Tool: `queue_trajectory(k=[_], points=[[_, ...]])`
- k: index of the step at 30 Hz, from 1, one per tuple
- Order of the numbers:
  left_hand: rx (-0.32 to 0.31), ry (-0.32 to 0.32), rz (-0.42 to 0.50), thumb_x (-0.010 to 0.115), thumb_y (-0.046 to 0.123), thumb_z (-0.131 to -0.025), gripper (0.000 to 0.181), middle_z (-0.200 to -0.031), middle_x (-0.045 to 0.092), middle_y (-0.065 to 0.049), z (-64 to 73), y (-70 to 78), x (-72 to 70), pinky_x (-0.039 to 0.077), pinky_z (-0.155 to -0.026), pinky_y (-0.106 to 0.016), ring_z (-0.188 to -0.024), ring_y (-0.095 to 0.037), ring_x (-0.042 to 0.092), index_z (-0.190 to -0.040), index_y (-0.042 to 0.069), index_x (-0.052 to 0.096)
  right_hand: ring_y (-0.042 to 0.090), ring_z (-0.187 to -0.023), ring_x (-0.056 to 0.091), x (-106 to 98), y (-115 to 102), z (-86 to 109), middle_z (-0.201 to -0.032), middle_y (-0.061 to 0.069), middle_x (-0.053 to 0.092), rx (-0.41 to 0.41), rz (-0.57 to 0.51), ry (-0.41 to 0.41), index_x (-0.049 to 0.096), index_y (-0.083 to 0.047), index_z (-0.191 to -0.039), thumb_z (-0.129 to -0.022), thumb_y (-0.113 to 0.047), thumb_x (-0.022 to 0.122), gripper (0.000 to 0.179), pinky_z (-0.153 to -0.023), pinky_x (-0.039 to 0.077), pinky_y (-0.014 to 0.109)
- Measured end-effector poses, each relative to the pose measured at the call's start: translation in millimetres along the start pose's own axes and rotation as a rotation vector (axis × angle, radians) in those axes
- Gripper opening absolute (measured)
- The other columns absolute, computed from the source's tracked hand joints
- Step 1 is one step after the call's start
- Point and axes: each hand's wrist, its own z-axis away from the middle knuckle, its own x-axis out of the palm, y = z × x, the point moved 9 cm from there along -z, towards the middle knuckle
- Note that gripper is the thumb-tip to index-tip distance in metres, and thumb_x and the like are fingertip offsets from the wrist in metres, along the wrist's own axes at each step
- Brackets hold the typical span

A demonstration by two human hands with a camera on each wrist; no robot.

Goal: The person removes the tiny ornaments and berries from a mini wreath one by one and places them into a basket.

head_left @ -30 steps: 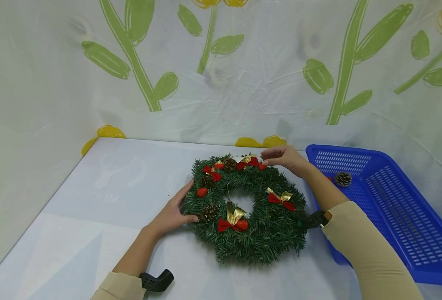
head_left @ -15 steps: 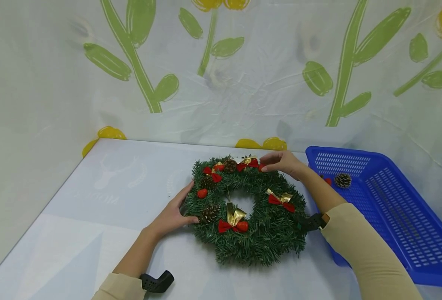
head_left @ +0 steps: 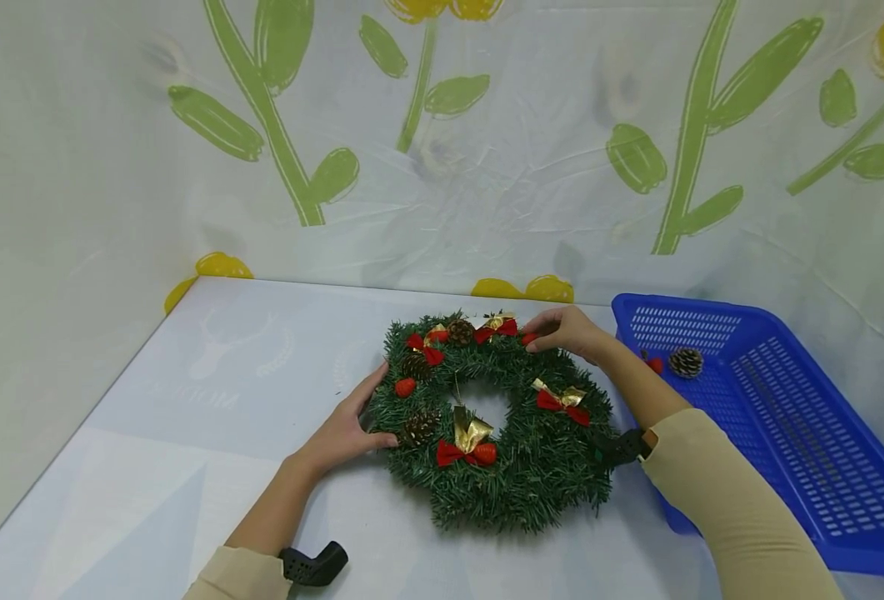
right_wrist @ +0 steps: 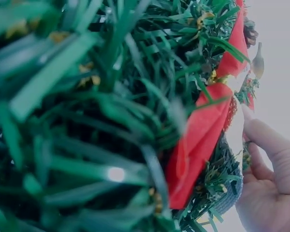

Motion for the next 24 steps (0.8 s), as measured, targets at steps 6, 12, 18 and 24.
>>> queue_trajectory(k=[6, 12, 18, 24], points=[[-0.011, -0.001, 0.006, 0.074, 0.052, -0.071, 0.107, -0.158, 0.013, -0.01, -0.1, -0.6, 0.8, 0.02, -0.111, -0.057, -0.143, -0.037, 0.013, -0.154, 0.021, 0.015, 0.01, -0.087, 0.062, -2, -2, 2.0, -0.101, 0.006, 0.068, -0.017, -0.011, 0.014, 0.065, 0.007, -0.11, -0.081, -0.006, 0.074, 0.034, -0.081, 0.053, 0.029], [-0.022, -0.002, 0.018, 0.075, 0.052, -0.071, 0.107, -0.158, 0.013, -0.01, -0.5, -2.5, 1.8, 0.02, -0.112, -0.057, -0.144, -0.037, 0.012, -0.154, 0.022, 0.015, 0.01, -0.09, 0.062, -9, -4, 4.5, -0.103, 0.007, 0.068, -0.022, -0.024, 0.037, 0.064, 0.006, -0.11, -0.082, -0.011, 0.074, 0.034, -0.086, 0.051, 0.032], [-0.031, -0.007, 0.026, 0.076, 0.049, -0.072, 0.106, -0.159, 0.012, -0.009, -0.1, -4.6, 2.5, 0.019, -0.112, -0.057, -0.144, -0.037, 0.011, -0.154, 0.023, 0.014, 0.008, -0.09, 0.062, -13, -6, 5.2, -0.107, 0.01, 0.066, -0.025, -0.041, 0.053, 0.063, 0.006, -0.112, -0.083, -0.014, 0.074, 0.037, -0.092, 0.049, 0.038], [-0.03, -0.006, 0.016, 0.075, 0.049, -0.072, 0.106, -0.159, 0.012, -0.009, -0.3, -3.7, 1.2, 0.019, -0.112, -0.057, -0.144, -0.036, 0.011, -0.154, 0.023, 0.014, 0.009, -0.092, 0.063, -19, -11, 8.8, -0.105, 0.005, 0.067, -0.042, -0.085, 0.05, 0.062, 0.006, -0.114, -0.084, -0.012, 0.072, 0.036, -0.098, 0.045, 0.048]])
